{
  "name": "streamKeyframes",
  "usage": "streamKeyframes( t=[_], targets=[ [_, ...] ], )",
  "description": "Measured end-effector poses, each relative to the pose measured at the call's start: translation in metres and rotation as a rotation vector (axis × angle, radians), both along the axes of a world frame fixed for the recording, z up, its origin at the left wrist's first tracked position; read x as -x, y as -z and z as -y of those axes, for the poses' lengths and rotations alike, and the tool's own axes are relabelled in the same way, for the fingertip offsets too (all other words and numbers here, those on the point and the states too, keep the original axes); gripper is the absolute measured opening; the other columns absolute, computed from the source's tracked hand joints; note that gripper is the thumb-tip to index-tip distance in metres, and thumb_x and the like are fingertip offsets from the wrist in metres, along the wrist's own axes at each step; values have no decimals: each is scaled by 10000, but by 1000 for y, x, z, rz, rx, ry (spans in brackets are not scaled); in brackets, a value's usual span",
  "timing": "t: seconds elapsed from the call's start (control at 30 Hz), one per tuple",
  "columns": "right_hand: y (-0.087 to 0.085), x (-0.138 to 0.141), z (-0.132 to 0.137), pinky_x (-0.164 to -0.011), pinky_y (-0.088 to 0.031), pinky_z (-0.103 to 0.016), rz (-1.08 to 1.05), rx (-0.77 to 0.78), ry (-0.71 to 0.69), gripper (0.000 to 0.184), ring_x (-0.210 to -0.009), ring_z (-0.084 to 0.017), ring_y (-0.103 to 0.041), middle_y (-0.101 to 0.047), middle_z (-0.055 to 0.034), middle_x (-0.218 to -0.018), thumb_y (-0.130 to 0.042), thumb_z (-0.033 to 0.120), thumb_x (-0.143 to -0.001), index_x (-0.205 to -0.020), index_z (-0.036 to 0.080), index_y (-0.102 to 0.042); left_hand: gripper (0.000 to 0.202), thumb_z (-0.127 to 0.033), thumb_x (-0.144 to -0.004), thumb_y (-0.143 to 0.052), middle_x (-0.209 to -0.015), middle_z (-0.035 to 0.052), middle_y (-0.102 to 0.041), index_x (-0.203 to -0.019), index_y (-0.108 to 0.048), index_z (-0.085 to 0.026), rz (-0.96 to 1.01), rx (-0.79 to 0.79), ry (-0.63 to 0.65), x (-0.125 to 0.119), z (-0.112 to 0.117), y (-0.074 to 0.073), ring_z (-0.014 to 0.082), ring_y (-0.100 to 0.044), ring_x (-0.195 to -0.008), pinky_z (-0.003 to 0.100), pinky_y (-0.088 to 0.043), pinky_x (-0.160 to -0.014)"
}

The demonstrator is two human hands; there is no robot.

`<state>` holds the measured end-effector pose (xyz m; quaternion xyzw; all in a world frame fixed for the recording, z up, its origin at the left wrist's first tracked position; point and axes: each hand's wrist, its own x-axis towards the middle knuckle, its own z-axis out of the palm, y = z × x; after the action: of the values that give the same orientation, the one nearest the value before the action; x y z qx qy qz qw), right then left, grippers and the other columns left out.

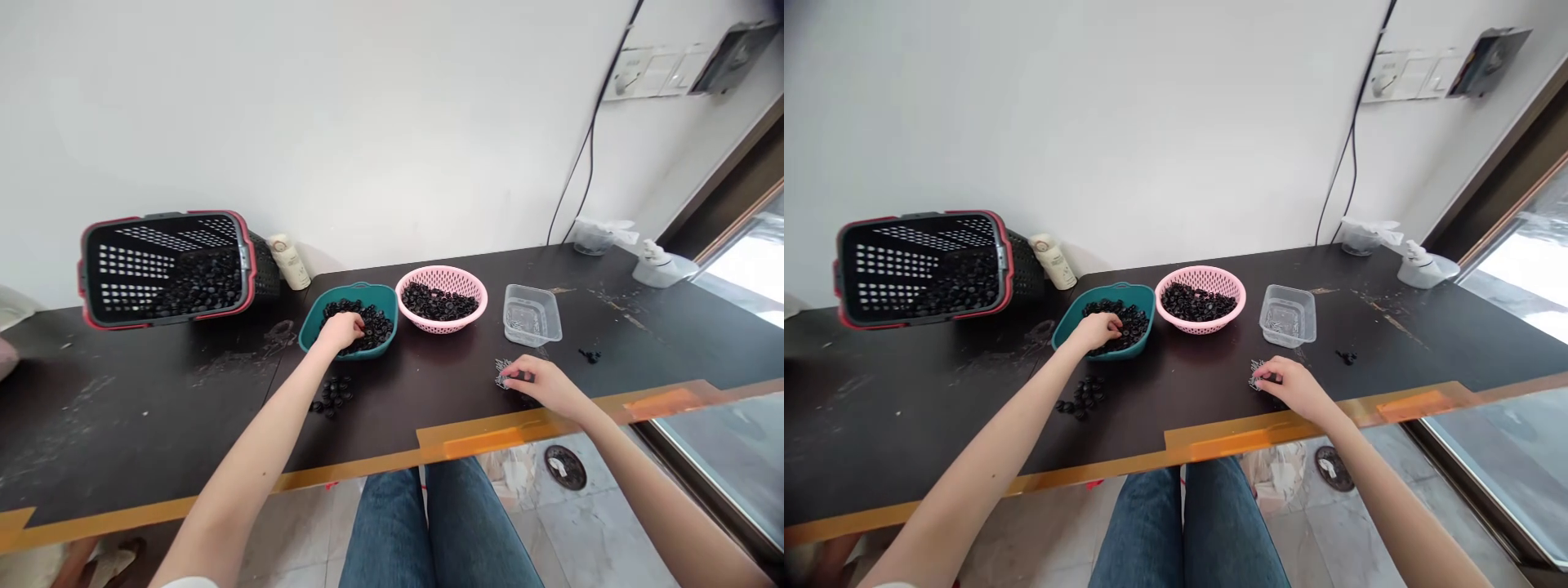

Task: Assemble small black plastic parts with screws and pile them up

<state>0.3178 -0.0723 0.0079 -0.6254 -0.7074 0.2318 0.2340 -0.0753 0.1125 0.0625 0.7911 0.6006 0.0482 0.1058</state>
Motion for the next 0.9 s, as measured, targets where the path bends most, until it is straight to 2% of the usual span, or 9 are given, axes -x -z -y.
streamKeyframes(
  t=[0.13,0.2,0.3,0.37,0.47,0.57,0.7,0.77,0.9],
  targets=[
    [4,6,-6,-758,-444,-328,21,-2,-50,207,-851,-216,-586,-634,-57,-888,-576,368,-796,-860,232,-718,181,-260,-756,-650,-851,48,-714,-921,-653,-185,10,-66,-82,8,9,-6,205,-644,-801,265,-452,-686],
    [4,7,-10,-763,-440,-326,31,-2,-67,195,-844,-215,-591,-631,-58,-872,-581,357,-795,-840,226,-718,143,-310,-812,-594,-890,60,-690,-871,-643,-189,56,-189,-82,7,20,-15,198,-629,-816,269,-448,-703],
    [2,6,-14,-747,-438,-318,32,-12,-77,201,-815,-205,-594,-627,-56,-866,-572,357,-805,-842,223,-717,208,-388,-862,-529,-851,41,-648,-854,-602,-194,260,-458,-22,-6,49,-28,171,-608,-774,257,-445,-685],
    [1,5,-15,-739,-435,-312,26,-9,-97,202,-799,-198,-593,-623,-54,-868,-569,356,-809,-846,221,-714,234,-422,-858,-539,-791,12,-634,-879,-574,-192,433,-487,65,-23,74,-29,148,-598,-726,245,-449,-675],
    [-2,5,-16,-725,-430,-308,42,21,-141,180,-789,-197,-585,-616,-53,-850,-581,345,-801,-796,216,-708,208,-396,-837,-582,-774,-11,-640,-882,-577,-193,580,-262,340,-51,107,-11,121,-599,-682,227,-465,-666],
    [-5,9,-18,-716,-420,-312,102,53,-160,153,-789,-207,-574,-609,-52,-806,-589,315,-791,-742,212,-691,182,-342,-841,-587,-822,-4,-648,-960,-598,-205,642,-23,502,-72,122,23,112,-596,-663,225,-481,-650],
    [-12,16,-23,-709,-411,-308,166,56,-197,126,-781,-206,-569,-603,-59,-803,-559,246,-789,-723,198,-656,204,-321,-899,-485,-724,-3,-613,-965,-622,-186,750,56,407,-79,116,59,110,-569,-605,223,-466,-597],
    [-17,18,-26,-703,-414,-297,162,51,-207,122,-769,-194,-573,-602,-56,-828,-529,239,-803,-752,196,-632,205,-349,-872,-531,-707,-4,-600,-898,-638,-176,799,44,342,-78,112,66,111,-557,-611,220,-457,-593],
    [-24,20,-33,-703,-422,-289,202,96,-202,122,-752,-186,-584,-606,-39,-840,-500,272,-825,-782,206,-594,244,-403,-754,-678,-704,-13,-603,-821,-640,-171,844,103,286,-74,111,68,104,-539,-606,208,-448,-589]
  ],
)
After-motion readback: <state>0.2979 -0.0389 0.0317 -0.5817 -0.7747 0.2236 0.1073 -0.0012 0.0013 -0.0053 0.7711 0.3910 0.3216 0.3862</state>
